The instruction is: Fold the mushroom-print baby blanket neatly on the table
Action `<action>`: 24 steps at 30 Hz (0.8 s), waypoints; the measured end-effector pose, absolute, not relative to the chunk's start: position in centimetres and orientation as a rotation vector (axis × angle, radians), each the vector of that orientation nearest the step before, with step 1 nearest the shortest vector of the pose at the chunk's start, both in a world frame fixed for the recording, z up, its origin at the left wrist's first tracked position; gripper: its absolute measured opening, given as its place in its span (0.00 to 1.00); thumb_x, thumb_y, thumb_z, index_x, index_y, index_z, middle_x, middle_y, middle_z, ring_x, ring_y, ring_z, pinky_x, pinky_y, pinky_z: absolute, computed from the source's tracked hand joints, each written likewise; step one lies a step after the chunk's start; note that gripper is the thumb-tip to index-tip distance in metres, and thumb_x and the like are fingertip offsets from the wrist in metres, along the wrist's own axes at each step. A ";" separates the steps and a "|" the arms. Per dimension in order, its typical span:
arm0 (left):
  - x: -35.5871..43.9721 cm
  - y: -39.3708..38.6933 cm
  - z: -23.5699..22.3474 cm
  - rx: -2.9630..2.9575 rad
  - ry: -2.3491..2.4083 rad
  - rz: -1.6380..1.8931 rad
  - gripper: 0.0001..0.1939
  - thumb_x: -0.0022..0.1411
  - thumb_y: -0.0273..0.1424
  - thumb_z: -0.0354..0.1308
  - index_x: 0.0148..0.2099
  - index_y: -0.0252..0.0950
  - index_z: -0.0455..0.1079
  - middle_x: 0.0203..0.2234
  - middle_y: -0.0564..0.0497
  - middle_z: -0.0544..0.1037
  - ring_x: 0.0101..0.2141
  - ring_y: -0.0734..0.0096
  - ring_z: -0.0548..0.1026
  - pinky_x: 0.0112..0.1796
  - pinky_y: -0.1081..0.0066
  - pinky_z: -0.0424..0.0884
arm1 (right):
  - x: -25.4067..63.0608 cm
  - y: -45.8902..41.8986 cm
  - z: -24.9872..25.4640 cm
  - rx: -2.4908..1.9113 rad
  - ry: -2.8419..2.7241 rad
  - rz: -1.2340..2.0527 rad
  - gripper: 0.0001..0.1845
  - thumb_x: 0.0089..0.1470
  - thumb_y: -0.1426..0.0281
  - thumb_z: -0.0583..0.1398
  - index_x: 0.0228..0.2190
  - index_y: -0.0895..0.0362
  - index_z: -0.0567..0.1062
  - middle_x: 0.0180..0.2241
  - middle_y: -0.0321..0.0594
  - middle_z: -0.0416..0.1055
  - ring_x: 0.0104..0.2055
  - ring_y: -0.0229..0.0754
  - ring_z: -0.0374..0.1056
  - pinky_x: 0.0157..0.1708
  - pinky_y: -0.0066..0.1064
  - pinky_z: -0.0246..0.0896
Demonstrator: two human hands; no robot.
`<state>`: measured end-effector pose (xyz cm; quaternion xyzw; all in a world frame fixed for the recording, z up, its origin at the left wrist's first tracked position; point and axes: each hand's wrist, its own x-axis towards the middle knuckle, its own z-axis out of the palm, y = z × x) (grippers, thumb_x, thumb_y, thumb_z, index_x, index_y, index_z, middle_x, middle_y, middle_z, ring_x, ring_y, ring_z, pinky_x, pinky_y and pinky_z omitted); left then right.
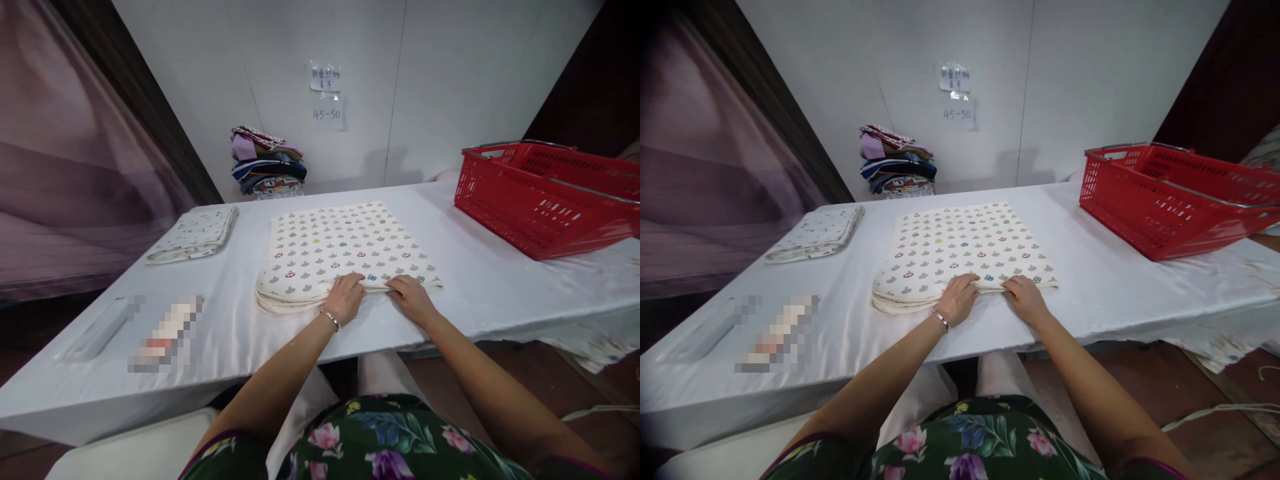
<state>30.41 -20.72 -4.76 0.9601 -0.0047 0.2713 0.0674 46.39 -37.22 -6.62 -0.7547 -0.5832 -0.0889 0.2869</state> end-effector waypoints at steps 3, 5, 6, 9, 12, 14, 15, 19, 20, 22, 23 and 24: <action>30.3 -20.7 -4.6 2.951 -0.135 0.787 0.12 0.64 0.24 0.44 0.37 0.36 0.68 0.49 0.45 0.70 0.50 0.63 0.65 0.48 0.58 0.63 | 46.3 -37.2 -6.5 -2.016 -1.560 -0.222 0.11 0.57 0.70 0.53 0.38 0.55 0.74 0.37 0.44 0.70 0.39 0.45 0.64 0.40 0.37 0.59; 30.3 -20.6 -4.6 2.951 -0.157 0.740 0.12 0.64 0.24 0.44 0.37 0.36 0.69 0.47 0.46 0.71 0.49 0.64 0.66 0.47 0.59 0.63 | 46.3 -37.2 -6.4 -2.028 -1.554 -0.214 0.11 0.57 0.70 0.53 0.38 0.55 0.74 0.37 0.44 0.70 0.39 0.45 0.64 0.40 0.38 0.58; 30.3 -20.6 -4.6 2.937 -0.139 0.725 0.12 0.64 0.24 0.44 0.37 0.36 0.69 0.46 0.46 0.71 0.49 0.65 0.66 0.47 0.59 0.63 | 46.3 -37.2 -6.3 -2.035 -1.553 -0.213 0.11 0.57 0.70 0.53 0.38 0.55 0.74 0.37 0.44 0.70 0.39 0.45 0.63 0.40 0.38 0.58; 30.6 -20.3 -4.7 2.893 -0.061 0.701 0.10 0.64 0.27 0.46 0.37 0.36 0.68 0.45 0.46 0.72 0.47 0.66 0.67 0.46 0.61 0.63 | 46.3 -37.2 -6.3 -2.051 -1.559 -0.212 0.10 0.57 0.70 0.53 0.38 0.55 0.74 0.37 0.44 0.70 0.40 0.45 0.63 0.40 0.37 0.58; 31.0 -20.2 -4.9 2.919 -0.058 0.628 0.07 0.62 0.33 0.52 0.37 0.36 0.68 0.47 0.45 0.71 0.49 0.63 0.66 0.47 0.59 0.63 | 46.3 -37.1 -6.4 -2.050 -1.569 -0.214 0.10 0.57 0.70 0.53 0.38 0.56 0.73 0.37 0.43 0.70 0.40 0.45 0.63 0.40 0.37 0.58; 31.4 -20.4 -5.0 2.967 -0.073 0.574 0.07 0.60 0.34 0.55 0.38 0.36 0.69 0.49 0.45 0.70 0.50 0.60 0.65 0.48 0.58 0.62 | 46.3 -37.0 -6.5 -2.041 -1.572 -0.216 0.09 0.57 0.70 0.53 0.38 0.56 0.73 0.37 0.43 0.70 0.40 0.45 0.62 0.40 0.36 0.58; 31.6 -20.6 -5.0 2.989 -0.076 0.557 0.06 0.60 0.33 0.55 0.38 0.36 0.69 0.49 0.45 0.70 0.50 0.60 0.65 0.49 0.58 0.61 | 46.4 -37.0 -6.5 -2.038 -1.571 -0.219 0.09 0.57 0.70 0.53 0.38 0.56 0.73 0.37 0.43 0.70 0.40 0.45 0.62 0.40 0.36 0.57; 32.6 -21.4 -5.1 3.047 -0.098 0.553 0.08 0.61 0.26 0.50 0.40 0.36 0.70 0.50 0.47 0.70 0.49 0.62 0.66 0.50 0.59 0.60 | 46.3 -37.0 -6.6 -2.045 -1.572 -0.222 0.09 0.56 0.71 0.54 0.38 0.56 0.73 0.37 0.43 0.70 0.39 0.45 0.62 0.40 0.36 0.57; 32.9 -21.6 -5.2 3.052 -0.102 0.566 0.09 0.61 0.25 0.49 0.41 0.36 0.70 0.50 0.47 0.70 0.49 0.63 0.66 0.49 0.60 0.60 | 46.3 -37.0 -6.5 -2.049 -1.571 -0.219 0.09 0.56 0.72 0.54 0.39 0.56 0.73 0.37 0.43 0.70 0.39 0.44 0.62 0.40 0.36 0.57; 33.3 -22.0 -5.2 3.051 -0.102 0.596 0.10 0.62 0.24 0.48 0.40 0.35 0.71 0.49 0.46 0.71 0.48 0.62 0.67 0.49 0.59 0.61 | 46.2 -37.0 -6.5 -2.059 -1.565 -0.216 0.09 0.55 0.72 0.55 0.39 0.56 0.73 0.36 0.42 0.70 0.39 0.44 0.62 0.40 0.36 0.57; 33.5 -22.2 -5.2 3.041 -0.099 0.612 0.10 0.62 0.25 0.47 0.39 0.35 0.71 0.48 0.46 0.72 0.48 0.62 0.67 0.48 0.59 0.61 | 46.2 -37.0 -6.5 -2.063 -1.559 -0.217 0.09 0.55 0.72 0.55 0.38 0.55 0.73 0.36 0.42 0.70 0.39 0.44 0.62 0.40 0.36 0.57; 33.6 -22.3 -5.1 3.022 -0.099 0.629 0.11 0.63 0.25 0.47 0.38 0.35 0.71 0.47 0.46 0.72 0.48 0.63 0.67 0.47 0.60 0.62 | 46.2 -37.0 -6.5 -2.063 -1.554 -0.220 0.09 0.55 0.72 0.55 0.38 0.55 0.73 0.36 0.42 0.70 0.39 0.44 0.62 0.40 0.36 0.57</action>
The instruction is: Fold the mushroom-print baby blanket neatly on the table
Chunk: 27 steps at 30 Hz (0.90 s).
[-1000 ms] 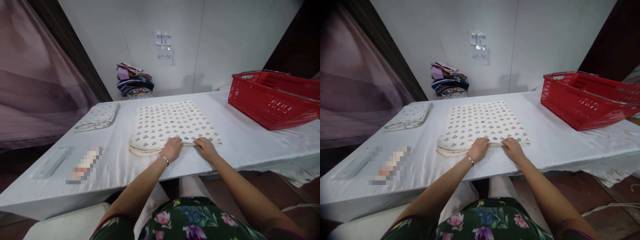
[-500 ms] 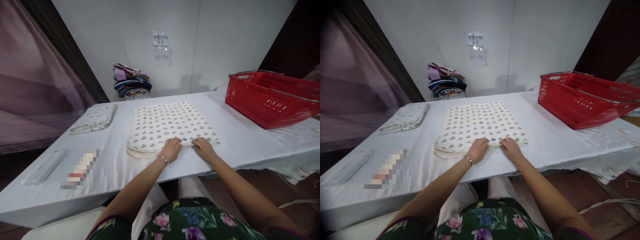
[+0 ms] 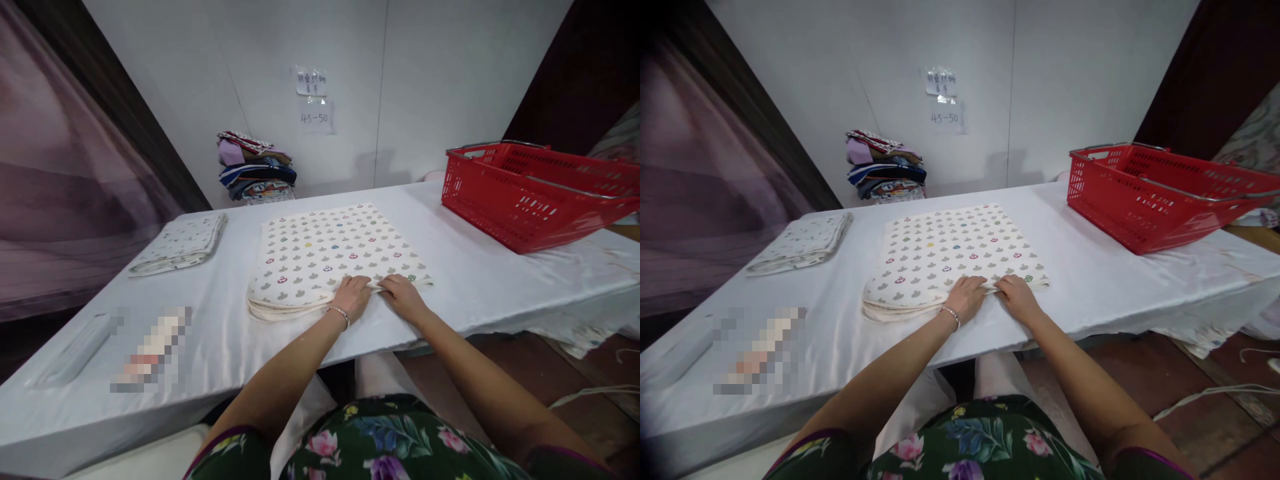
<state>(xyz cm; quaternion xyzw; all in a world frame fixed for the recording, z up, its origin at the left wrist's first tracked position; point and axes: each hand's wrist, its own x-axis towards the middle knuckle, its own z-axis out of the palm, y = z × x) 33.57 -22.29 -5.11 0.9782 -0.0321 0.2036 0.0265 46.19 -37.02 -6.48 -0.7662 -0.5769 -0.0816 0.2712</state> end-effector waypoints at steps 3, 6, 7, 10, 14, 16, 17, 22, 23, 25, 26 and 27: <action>33.5 -22.5 -4.8 2.921 -0.127 0.670 0.11 0.64 0.27 0.45 0.37 0.36 0.70 0.44 0.48 0.73 0.46 0.66 0.68 0.46 0.62 0.62 | 46.2 -37.0 -6.5 -2.043 -1.548 -0.230 0.10 0.54 0.74 0.56 0.39 0.55 0.73 0.36 0.42 0.70 0.39 0.44 0.63 0.40 0.36 0.57; 33.3 -22.6 -4.5 2.814 -0.120 0.675 0.10 0.64 0.28 0.45 0.37 0.37 0.68 0.41 0.48 0.74 0.43 0.68 0.69 0.45 0.63 0.62 | 46.2 -36.9 -6.6 -2.020 -1.565 -0.227 0.11 0.53 0.75 0.56 0.38 0.55 0.74 0.36 0.42 0.70 0.39 0.44 0.63 0.40 0.36 0.58; 33.2 -22.6 -4.5 2.789 -0.097 0.672 0.09 0.64 0.29 0.46 0.37 0.37 0.68 0.39 0.48 0.74 0.43 0.68 0.69 0.45 0.63 0.62 | 46.3 -36.9 -6.6 -2.020 -1.570 -0.226 0.11 0.53 0.74 0.56 0.38 0.54 0.74 0.36 0.42 0.70 0.39 0.44 0.64 0.40 0.36 0.58; 33.2 -22.7 -4.5 2.752 -0.006 0.664 0.09 0.64 0.29 0.45 0.36 0.37 0.66 0.34 0.49 0.74 0.40 0.68 0.70 0.43 0.63 0.62 | 46.2 -36.8 -6.6 -2.024 -1.578 -0.240 0.10 0.54 0.71 0.56 0.39 0.55 0.74 0.36 0.42 0.70 0.39 0.44 0.64 0.40 0.36 0.58; 33.4 -22.9 -4.5 2.759 0.045 0.659 0.08 0.64 0.29 0.46 0.35 0.37 0.65 0.33 0.49 0.74 0.38 0.68 0.70 0.43 0.63 0.62 | 46.2 -36.9 -6.6 -2.021 -1.577 -0.253 0.10 0.56 0.68 0.56 0.39 0.55 0.73 0.36 0.43 0.71 0.39 0.44 0.64 0.40 0.36 0.58; 33.3 -22.9 -4.5 2.776 0.040 0.656 0.07 0.63 0.29 0.47 0.36 0.37 0.66 0.35 0.49 0.74 0.40 0.67 0.70 0.43 0.63 0.63 | 46.2 -37.0 -6.6 -2.018 -1.581 -0.245 0.10 0.57 0.68 0.55 0.39 0.55 0.74 0.36 0.43 0.71 0.39 0.44 0.64 0.40 0.36 0.58; 33.2 -22.9 -4.5 2.788 0.034 0.655 0.06 0.63 0.29 0.48 0.37 0.37 0.66 0.36 0.49 0.74 0.41 0.67 0.70 0.43 0.63 0.63 | 46.2 -37.0 -6.5 -2.017 -1.585 -0.241 0.10 0.58 0.67 0.54 0.38 0.55 0.74 0.36 0.43 0.71 0.39 0.43 0.64 0.40 0.36 0.58; 32.4 -22.3 -4.4 2.894 -0.007 0.621 0.06 0.61 0.27 0.49 0.37 0.37 0.67 0.39 0.48 0.74 0.43 0.65 0.69 0.43 0.62 0.63 | 46.4 -37.1 -6.4 -2.023 -1.598 -0.229 0.13 0.60 0.66 0.52 0.39 0.55 0.75 0.34 0.43 0.71 0.37 0.43 0.64 0.38 0.35 0.58; 32.2 -22.1 -4.4 2.920 -0.010 0.611 0.07 0.61 0.25 0.49 0.38 0.37 0.68 0.39 0.47 0.74 0.43 0.65 0.69 0.43 0.62 0.63 | 46.4 -37.1 -6.4 -2.025 -1.601 -0.226 0.13 0.60 0.66 0.52 0.38 0.55 0.75 0.34 0.43 0.71 0.37 0.43 0.64 0.38 0.35 0.58; 31.5 -21.5 -4.3 2.950 0.013 0.602 0.09 0.59 0.22 0.49 0.38 0.37 0.68 0.39 0.47 0.74 0.44 0.64 0.69 0.42 0.61 0.64 | 46.4 -37.1 -6.3 -2.027 -1.603 -0.224 0.14 0.60 0.65 0.51 0.38 0.55 0.75 0.34 0.43 0.71 0.37 0.44 0.64 0.38 0.35 0.58; 31.2 -21.1 -4.3 2.949 0.039 0.603 0.11 0.58 0.21 0.49 0.38 0.37 0.68 0.39 0.47 0.74 0.44 0.64 0.69 0.42 0.61 0.64 | 46.4 -37.1 -6.3 -2.025 -1.603 -0.226 0.14 0.60 0.65 0.51 0.38 0.55 0.75 0.35 0.43 0.71 0.37 0.44 0.64 0.38 0.35 0.58; 30.8 -20.7 -4.2 2.939 0.071 0.608 0.11 0.57 0.20 0.49 0.38 0.38 0.69 0.39 0.47 0.74 0.44 0.64 0.69 0.43 0.61 0.64 | 46.4 -37.1 -6.4 -2.024 -1.602 -0.228 0.14 0.60 0.65 0.51 0.38 0.55 0.75 0.35 0.44 0.71 0.38 0.44 0.64 0.38 0.36 0.58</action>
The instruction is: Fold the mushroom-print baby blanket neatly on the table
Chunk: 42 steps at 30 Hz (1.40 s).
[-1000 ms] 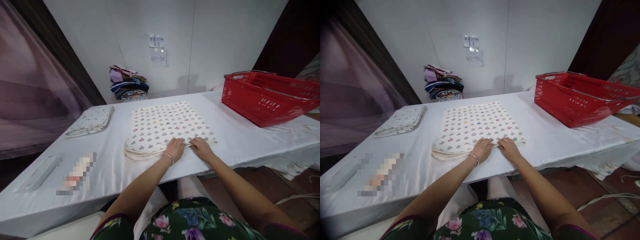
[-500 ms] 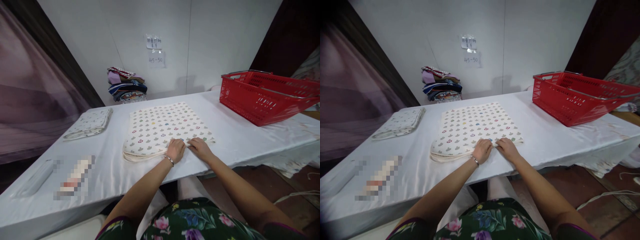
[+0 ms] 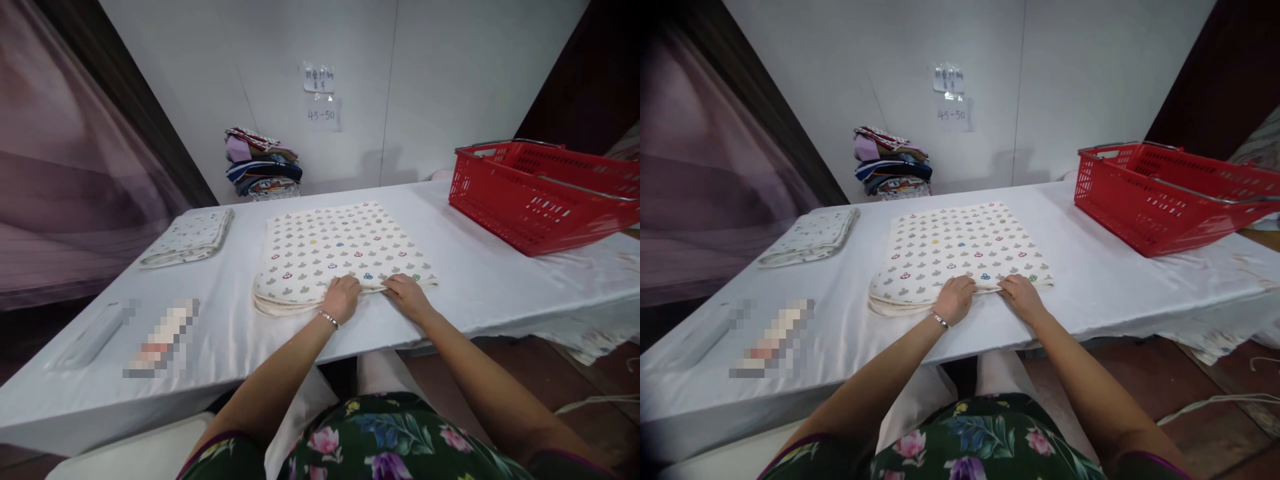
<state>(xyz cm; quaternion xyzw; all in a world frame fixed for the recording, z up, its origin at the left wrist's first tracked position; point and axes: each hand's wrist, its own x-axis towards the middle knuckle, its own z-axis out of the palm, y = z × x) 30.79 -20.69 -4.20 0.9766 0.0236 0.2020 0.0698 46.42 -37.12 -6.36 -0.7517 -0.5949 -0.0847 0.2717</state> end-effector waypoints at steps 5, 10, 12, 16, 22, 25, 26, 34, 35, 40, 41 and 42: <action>29.4 -18.9 -3.7 2.813 0.181 0.653 0.13 0.52 0.18 0.50 0.37 0.38 0.70 0.38 0.49 0.75 0.42 0.65 0.70 0.42 0.63 0.65 | 46.4 -37.1 -6.4 -2.015 -1.605 -0.232 0.15 0.60 0.64 0.51 0.39 0.55 0.75 0.36 0.44 0.71 0.38 0.45 0.64 0.39 0.37 0.59; 29.3 -18.6 -3.6 2.643 0.188 0.694 0.15 0.53 0.17 0.48 0.38 0.38 0.70 0.35 0.52 0.77 0.38 0.69 0.73 0.45 0.63 0.65 | 46.4 -37.2 -6.4 -2.021 -1.585 -0.225 0.15 0.60 0.63 0.51 0.40 0.54 0.75 0.37 0.44 0.71 0.39 0.46 0.64 0.39 0.38 0.60; 29.3 -18.7 -3.7 2.590 0.222 0.697 0.16 0.53 0.18 0.49 0.41 0.38 0.70 0.35 0.53 0.78 0.37 0.70 0.73 0.47 0.62 0.64 | 46.4 -37.2 -6.4 -2.021 -1.582 -0.217 0.15 0.60 0.63 0.51 0.40 0.55 0.75 0.37 0.44 0.71 0.39 0.46 0.64 0.40 0.38 0.60; 28.9 -18.8 -3.9 2.505 0.305 0.688 0.17 0.53 0.19 0.52 0.44 0.40 0.69 0.37 0.53 0.78 0.39 0.68 0.73 0.47 0.62 0.65 | 46.3 -37.3 -6.3 -2.013 -1.580 -0.203 0.15 0.60 0.63 0.51 0.40 0.56 0.74 0.37 0.44 0.71 0.39 0.45 0.64 0.40 0.37 0.60; 28.6 -18.4 -4.4 2.582 0.211 0.614 0.16 0.54 0.21 0.53 0.45 0.39 0.69 0.37 0.51 0.77 0.40 0.68 0.73 0.48 0.62 0.64 | 46.2 -37.3 -6.1 -2.022 -1.576 -0.209 0.16 0.60 0.62 0.50 0.39 0.56 0.74 0.37 0.45 0.71 0.39 0.46 0.64 0.39 0.37 0.60; 28.7 -18.4 -4.5 2.687 0.153 0.580 0.15 0.56 0.22 0.52 0.45 0.38 0.69 0.36 0.50 0.77 0.40 0.67 0.73 0.46 0.61 0.64 | 46.2 -37.3 -6.0 -2.020 -1.582 -0.209 0.17 0.60 0.62 0.50 0.39 0.56 0.74 0.37 0.45 0.71 0.39 0.46 0.64 0.39 0.37 0.60; 28.7 -18.5 -4.5 2.714 0.148 0.587 0.14 0.56 0.22 0.51 0.44 0.38 0.69 0.36 0.50 0.77 0.40 0.66 0.72 0.45 0.61 0.64 | 46.1 -37.3 -6.0 -2.020 -1.581 -0.209 0.17 0.60 0.62 0.49 0.39 0.56 0.74 0.37 0.45 0.71 0.39 0.46 0.64 0.39 0.37 0.60; 28.9 -18.7 -4.5 2.760 0.237 0.717 0.15 0.55 0.16 0.45 0.38 0.36 0.69 0.46 0.47 0.70 0.36 0.70 0.71 0.36 0.68 0.68 | 46.1 -37.3 -5.9 -2.011 -1.550 -0.203 0.17 0.60 0.62 0.50 0.39 0.56 0.75 0.36 0.45 0.71 0.39 0.46 0.64 0.40 0.38 0.60; 28.8 -18.6 -4.7 2.796 0.220 0.675 0.15 0.54 0.16 0.45 0.36 0.37 0.69 0.48 0.48 0.69 0.36 0.71 0.71 0.36 0.68 0.68 | 46.1 -37.3 -5.9 -2.007 -1.546 -0.188 0.17 0.60 0.61 0.50 0.39 0.55 0.74 0.36 0.45 0.71 0.39 0.46 0.64 0.39 0.38 0.60; 28.7 -18.7 -5.1 2.966 0.185 0.543 0.19 0.57 0.18 0.47 0.43 0.43 0.72 0.51 0.51 0.68 0.45 0.65 0.69 0.42 0.64 0.66 | 46.3 -37.3 -6.0 -2.003 -1.549 -0.153 0.16 0.60 0.61 0.50 0.38 0.55 0.74 0.36 0.44 0.71 0.38 0.45 0.64 0.39 0.37 0.59; 28.7 -18.8 -5.0 2.989 0.191 0.540 0.18 0.58 0.19 0.48 0.45 0.43 0.71 0.51 0.50 0.68 0.46 0.64 0.68 0.43 0.63 0.66 | 46.3 -37.3 -6.1 -2.005 -1.547 -0.153 0.16 0.60 0.61 0.50 0.38 0.55 0.74 0.36 0.44 0.71 0.38 0.45 0.64 0.39 0.37 0.59; 28.7 -19.0 -4.9 3.006 0.187 0.536 0.17 0.59 0.21 0.49 0.47 0.42 0.70 0.52 0.49 0.68 0.47 0.63 0.68 0.43 0.62 0.66 | 46.3 -37.2 -6.1 -2.007 -1.543 -0.155 0.16 0.60 0.61 0.50 0.38 0.55 0.74 0.36 0.44 0.71 0.38 0.45 0.64 0.39 0.37 0.59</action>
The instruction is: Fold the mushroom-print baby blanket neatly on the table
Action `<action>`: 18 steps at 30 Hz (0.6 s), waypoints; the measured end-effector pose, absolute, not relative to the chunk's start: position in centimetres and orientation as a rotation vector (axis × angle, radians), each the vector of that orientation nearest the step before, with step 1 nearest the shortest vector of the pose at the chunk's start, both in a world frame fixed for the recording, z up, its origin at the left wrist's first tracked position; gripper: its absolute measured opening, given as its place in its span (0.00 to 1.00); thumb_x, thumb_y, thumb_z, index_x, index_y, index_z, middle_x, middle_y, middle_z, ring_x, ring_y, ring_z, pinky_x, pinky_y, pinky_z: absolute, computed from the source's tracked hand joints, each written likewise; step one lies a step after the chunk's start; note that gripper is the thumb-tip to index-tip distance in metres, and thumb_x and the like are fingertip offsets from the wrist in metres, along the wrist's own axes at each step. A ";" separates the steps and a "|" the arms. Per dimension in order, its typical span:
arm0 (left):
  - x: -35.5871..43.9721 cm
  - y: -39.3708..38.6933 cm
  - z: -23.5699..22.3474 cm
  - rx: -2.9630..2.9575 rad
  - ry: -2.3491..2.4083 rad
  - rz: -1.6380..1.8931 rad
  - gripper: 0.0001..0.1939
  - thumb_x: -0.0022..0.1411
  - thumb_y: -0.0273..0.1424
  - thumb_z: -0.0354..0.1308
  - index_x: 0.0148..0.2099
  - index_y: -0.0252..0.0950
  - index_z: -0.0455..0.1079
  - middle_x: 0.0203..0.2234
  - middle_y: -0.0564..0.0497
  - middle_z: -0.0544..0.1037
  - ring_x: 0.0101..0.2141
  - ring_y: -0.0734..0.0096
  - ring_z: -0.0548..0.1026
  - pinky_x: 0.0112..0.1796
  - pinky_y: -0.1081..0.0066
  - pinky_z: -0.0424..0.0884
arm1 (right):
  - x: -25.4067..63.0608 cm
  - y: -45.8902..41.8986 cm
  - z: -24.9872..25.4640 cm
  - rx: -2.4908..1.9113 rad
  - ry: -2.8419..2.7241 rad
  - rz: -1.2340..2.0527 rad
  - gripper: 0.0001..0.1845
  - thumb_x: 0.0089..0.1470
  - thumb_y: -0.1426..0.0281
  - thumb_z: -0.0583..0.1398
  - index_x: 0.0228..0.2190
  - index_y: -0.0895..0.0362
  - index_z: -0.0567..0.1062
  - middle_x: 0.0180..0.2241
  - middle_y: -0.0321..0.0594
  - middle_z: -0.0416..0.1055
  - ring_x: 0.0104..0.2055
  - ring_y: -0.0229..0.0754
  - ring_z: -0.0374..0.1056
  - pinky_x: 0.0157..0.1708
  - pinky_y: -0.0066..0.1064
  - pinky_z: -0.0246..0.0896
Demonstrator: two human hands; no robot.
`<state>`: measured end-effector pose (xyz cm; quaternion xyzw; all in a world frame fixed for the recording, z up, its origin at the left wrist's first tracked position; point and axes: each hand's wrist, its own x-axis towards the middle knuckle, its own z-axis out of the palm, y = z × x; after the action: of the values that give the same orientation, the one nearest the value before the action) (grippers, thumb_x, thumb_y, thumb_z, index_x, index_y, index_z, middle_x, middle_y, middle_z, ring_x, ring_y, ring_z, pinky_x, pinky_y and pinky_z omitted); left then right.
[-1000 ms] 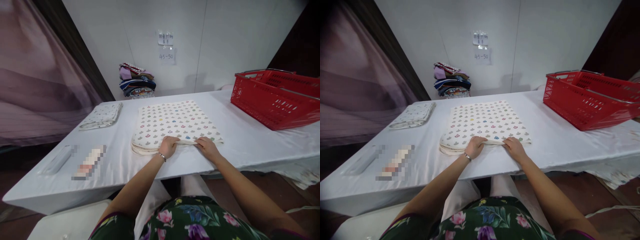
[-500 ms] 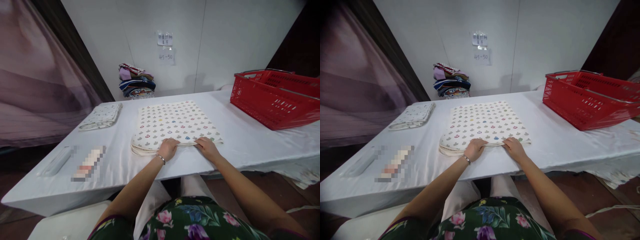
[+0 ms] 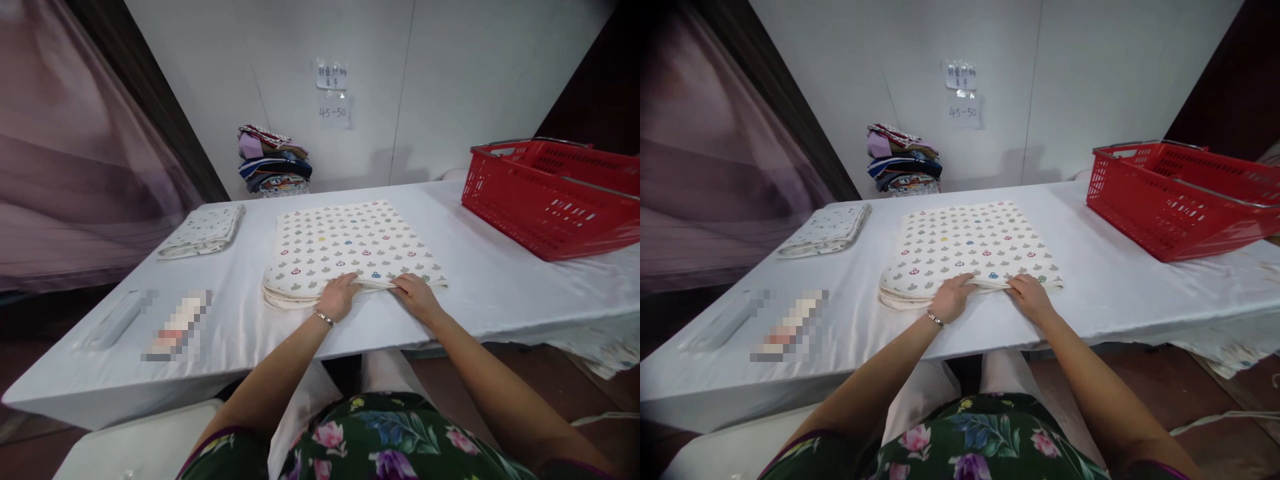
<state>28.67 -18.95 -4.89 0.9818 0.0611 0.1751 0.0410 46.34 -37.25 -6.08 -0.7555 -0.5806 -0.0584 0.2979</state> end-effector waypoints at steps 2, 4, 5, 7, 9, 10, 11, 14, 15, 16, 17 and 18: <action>28.6 -19.2 -4.5 3.028 0.166 0.525 0.14 0.60 0.27 0.51 0.47 0.41 0.70 0.52 0.48 0.68 0.48 0.61 0.67 0.43 0.61 0.66 | 46.3 -37.2 -6.1 -2.010 -1.533 -0.161 0.15 0.60 0.62 0.50 0.38 0.55 0.74 0.36 0.44 0.71 0.39 0.45 0.64 0.39 0.37 0.59; 28.7 -19.4 -4.3 3.041 0.152 0.509 0.11 0.60 0.32 0.54 0.45 0.41 0.71 0.51 0.48 0.68 0.48 0.60 0.67 0.43 0.60 0.66 | 46.3 -37.3 -6.1 -2.011 -1.529 -0.166 0.15 0.60 0.62 0.51 0.38 0.54 0.74 0.36 0.43 0.71 0.39 0.45 0.64 0.39 0.37 0.59; 28.7 -19.4 -4.2 3.051 0.156 0.504 0.10 0.60 0.34 0.54 0.44 0.41 0.71 0.51 0.48 0.69 0.47 0.60 0.67 0.43 0.60 0.66 | 46.3 -37.3 -6.1 -2.011 -1.529 -0.168 0.15 0.60 0.62 0.51 0.38 0.54 0.74 0.36 0.43 0.71 0.39 0.45 0.64 0.39 0.37 0.59; 29.0 -19.4 -4.2 3.080 0.170 0.504 0.08 0.60 0.34 0.55 0.41 0.41 0.72 0.52 0.49 0.68 0.46 0.60 0.67 0.42 0.60 0.66 | 46.3 -37.3 -6.1 -2.009 -1.530 -0.166 0.14 0.60 0.62 0.51 0.38 0.54 0.74 0.36 0.43 0.71 0.38 0.45 0.64 0.39 0.36 0.60; 29.3 -19.5 -4.5 3.116 0.159 0.509 0.08 0.61 0.32 0.53 0.38 0.40 0.73 0.53 0.50 0.68 0.45 0.61 0.68 0.41 0.60 0.65 | 46.2 -37.3 -6.0 -2.003 -1.529 -0.163 0.14 0.60 0.63 0.51 0.38 0.54 0.74 0.36 0.43 0.71 0.39 0.45 0.64 0.39 0.36 0.60; 29.5 -19.5 -4.6 3.134 0.141 0.515 0.09 0.62 0.30 0.51 0.37 0.39 0.73 0.53 0.49 0.68 0.44 0.61 0.68 0.41 0.60 0.65 | 46.2 -37.3 -6.0 -2.000 -1.528 -0.163 0.14 0.60 0.63 0.51 0.38 0.54 0.74 0.36 0.43 0.71 0.39 0.45 0.64 0.39 0.36 0.60; 29.7 -19.5 -4.7 3.148 0.116 0.524 0.10 0.63 0.29 0.49 0.36 0.38 0.73 0.53 0.48 0.68 0.44 0.61 0.68 0.41 0.59 0.65 | 46.2 -37.4 -5.9 -1.997 -1.528 -0.164 0.14 0.60 0.63 0.51 0.38 0.55 0.74 0.36 0.43 0.71 0.39 0.45 0.64 0.39 0.36 0.60; 29.8 -19.6 -4.8 3.139 0.015 0.588 0.13 0.63 0.25 0.45 0.36 0.35 0.72 0.50 0.45 0.70 0.44 0.61 0.68 0.42 0.60 0.65 | 46.1 -37.4 -5.9 -2.001 -1.533 -0.168 0.14 0.60 0.64 0.51 0.38 0.54 0.74 0.36 0.43 0.71 0.39 0.45 0.64 0.39 0.36 0.60; 29.7 -19.6 -4.7 3.110 -0.023 0.622 0.12 0.63 0.25 0.45 0.37 0.35 0.71 0.49 0.45 0.71 0.45 0.62 0.68 0.43 0.60 0.64 | 46.1 -37.3 -5.9 -2.004 -1.536 -0.174 0.13 0.60 0.64 0.51 0.38 0.54 0.74 0.36 0.44 0.71 0.39 0.45 0.64 0.39 0.36 0.60; 29.5 -19.6 -4.5 3.068 -0.062 0.660 0.12 0.63 0.24 0.45 0.37 0.35 0.71 0.49 0.46 0.71 0.47 0.62 0.67 0.44 0.60 0.64 | 46.1 -37.3 -6.0 -2.005 -1.542 -0.182 0.13 0.59 0.64 0.52 0.38 0.54 0.74 0.36 0.44 0.71 0.38 0.45 0.64 0.39 0.37 0.60; 29.2 -19.6 -4.3 3.015 -0.089 0.702 0.11 0.62 0.24 0.46 0.38 0.36 0.70 0.49 0.46 0.70 0.48 0.62 0.66 0.46 0.60 0.64 | 46.2 -37.2 -6.1 -2.003 -1.550 -0.193 0.13 0.59 0.64 0.52 0.38 0.55 0.74 0.36 0.44 0.71 0.38 0.45 0.64 0.39 0.37 0.60; 28.9 -19.6 -4.1 2.954 -0.098 0.744 0.10 0.61 0.24 0.46 0.39 0.36 0.69 0.49 0.46 0.70 0.49 0.63 0.66 0.47 0.60 0.63 | 46.2 -37.2 -6.1 -1.998 -1.562 -0.206 0.12 0.58 0.64 0.53 0.38 0.55 0.74 0.36 0.44 0.71 0.39 0.45 0.64 0.39 0.37 0.59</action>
<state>28.89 -19.57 -4.07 0.9682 -0.0322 0.2438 0.0467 46.20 -37.19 -6.15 -0.7504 -0.5869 -0.0772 0.2941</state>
